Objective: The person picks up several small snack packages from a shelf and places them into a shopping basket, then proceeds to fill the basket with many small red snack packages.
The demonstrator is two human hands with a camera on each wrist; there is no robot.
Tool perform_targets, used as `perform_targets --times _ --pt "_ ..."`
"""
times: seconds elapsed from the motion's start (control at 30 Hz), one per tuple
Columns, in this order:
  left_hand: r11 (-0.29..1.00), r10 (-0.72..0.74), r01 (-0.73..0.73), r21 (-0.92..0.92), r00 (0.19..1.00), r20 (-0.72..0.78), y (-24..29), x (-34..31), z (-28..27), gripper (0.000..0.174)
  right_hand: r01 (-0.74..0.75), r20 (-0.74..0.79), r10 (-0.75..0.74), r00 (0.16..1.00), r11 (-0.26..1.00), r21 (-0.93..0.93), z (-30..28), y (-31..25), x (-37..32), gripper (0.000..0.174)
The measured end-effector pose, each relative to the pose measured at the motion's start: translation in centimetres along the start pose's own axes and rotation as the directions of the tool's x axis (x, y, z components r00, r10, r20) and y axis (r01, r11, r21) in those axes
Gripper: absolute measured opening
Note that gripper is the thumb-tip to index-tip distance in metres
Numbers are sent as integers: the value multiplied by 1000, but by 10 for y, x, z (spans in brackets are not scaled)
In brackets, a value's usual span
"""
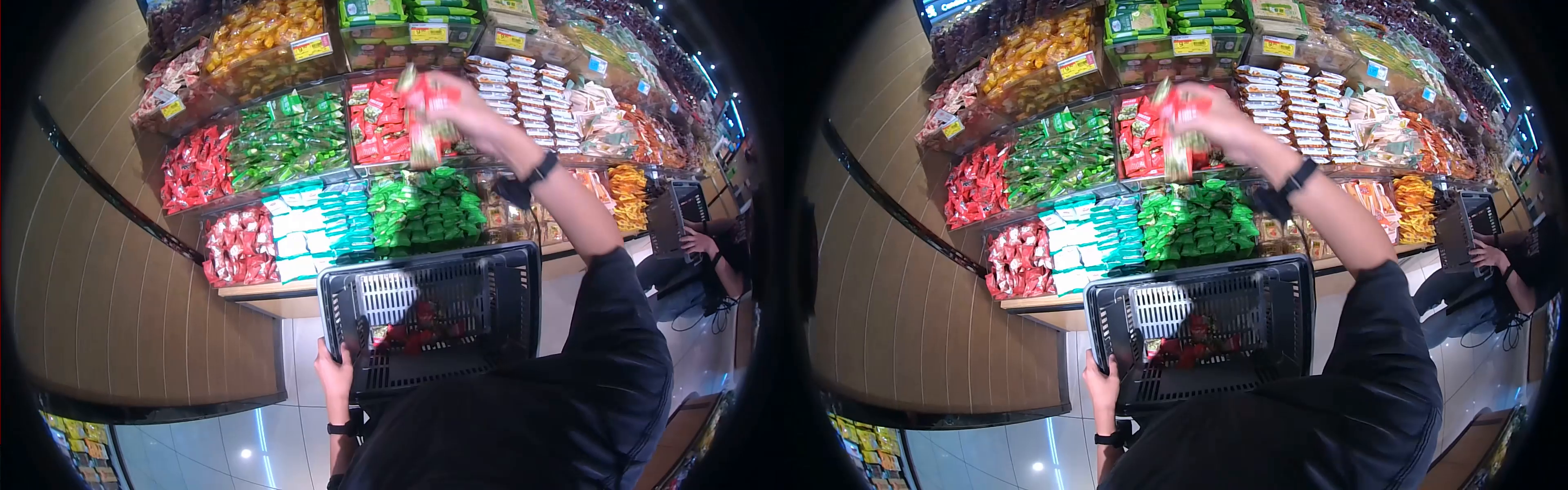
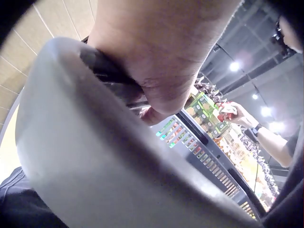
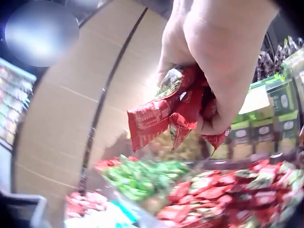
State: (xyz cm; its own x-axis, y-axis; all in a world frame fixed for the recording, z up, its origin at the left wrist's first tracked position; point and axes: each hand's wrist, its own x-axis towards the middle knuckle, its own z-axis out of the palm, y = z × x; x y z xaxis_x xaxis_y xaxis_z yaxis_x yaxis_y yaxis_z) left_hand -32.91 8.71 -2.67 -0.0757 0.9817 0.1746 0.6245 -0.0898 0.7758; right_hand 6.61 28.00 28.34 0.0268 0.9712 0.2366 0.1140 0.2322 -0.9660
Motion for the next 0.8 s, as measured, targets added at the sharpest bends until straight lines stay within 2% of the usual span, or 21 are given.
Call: perform_targets --times 0.03,0.07,0.1,0.13,0.17,0.2,0.27,0.3,0.33,0.37,0.4,0.47,0.5,0.53,0.6,0.63,0.67,0.7,0.73,0.77,0.8 --pt "999 -35 35 -28 999 2 2 1 0 32 -137 58 132 989 988 78 8 10 -30 50" --pt "999 -33 33 -31 999 6 0 3 2 32 -259 408 177 896 953 155 12 17 -59 45" --pt "1000 -23 24 -6 1000 10 -4 2 2 42 -448 398 407 822 894 11 31 24 -92 45" --pt "1000 -13 13 19 1000 16 -7 2 3 53 -343 474 257 842 934 103 45 44 -127 47" --pt "999 15 -15 32 1000 -12 -10 1 6 52 -201 496 168 852 979 15 58 78 -155 48" --pt "999 16 -16 32 1000 -1 -8 1 5 52 -556 547 450 706 830 36 68 101 -186 57" --pt "999 -41 41 21 998 38 -1 3 1 52 -308 490 431 758 898 -315 88 188 -233 69" --pt "999 -33 34 -4 999 31 2 3 0 52 -312 484 434 760 897 -314 96 228 -252 69" --pt "999 -32 32 -5 999 36 5 2 -2 52 -91 470 389 792 837 -539 103 263 -268 75" --pt "999 -37 38 -25 999 30 8 2 -2 40 132 470 337 816 683 -718 106 267 -271 81" --pt "998 -42 43 -46 999 21 11 3 -2 28 132 467 336 818 680 -721 103 271 -271 81" --pt "999 -13 13 -30 1000 -4 10 3 -1 28 38 505 514 693 674 -738 103 227 -251 83" --pt "1000 5 -6 -8 1000 -27 9 1 -1 28 210 578 335 744 704 -678 98 203 -242 71" --pt "1000 2 -3 -12 1000 -31 9 -1 -1 28 215 580 336 742 701 -680 93 167 -228 71" --pt "1000 -18 17 -14 1000 -22 9 2 0 29 16 611 314 727 881 -473 84 96 -182 55" --pt "1000 -22 21 -22 999 -29 7 4 1 29 139 520 141 842 876 -462 76 80 -156 49" --pt "999 -21 20 -32 999 -33 5 4 3 30 257 416 -47 908 847 -465 66 63 -131 43" --pt "999 -22 20 -38 999 -33 2 1 3 31 175 259 -10 966 764 -621 54 29 -105 41" --pt "999 -28 27 -40 999 -32 0 0 3 31 485 297 -393 870 576 -658 24 62 -54 42" --pt "999 -41 40 -18 999 -19 0 0 3 32 307 220 -225 949 507 -806 4 44 -14 48" --pt "999 -51 51 6 999 -8 0 2 3 33 190 112 -227 967 361 -913 -17 56 21 71"
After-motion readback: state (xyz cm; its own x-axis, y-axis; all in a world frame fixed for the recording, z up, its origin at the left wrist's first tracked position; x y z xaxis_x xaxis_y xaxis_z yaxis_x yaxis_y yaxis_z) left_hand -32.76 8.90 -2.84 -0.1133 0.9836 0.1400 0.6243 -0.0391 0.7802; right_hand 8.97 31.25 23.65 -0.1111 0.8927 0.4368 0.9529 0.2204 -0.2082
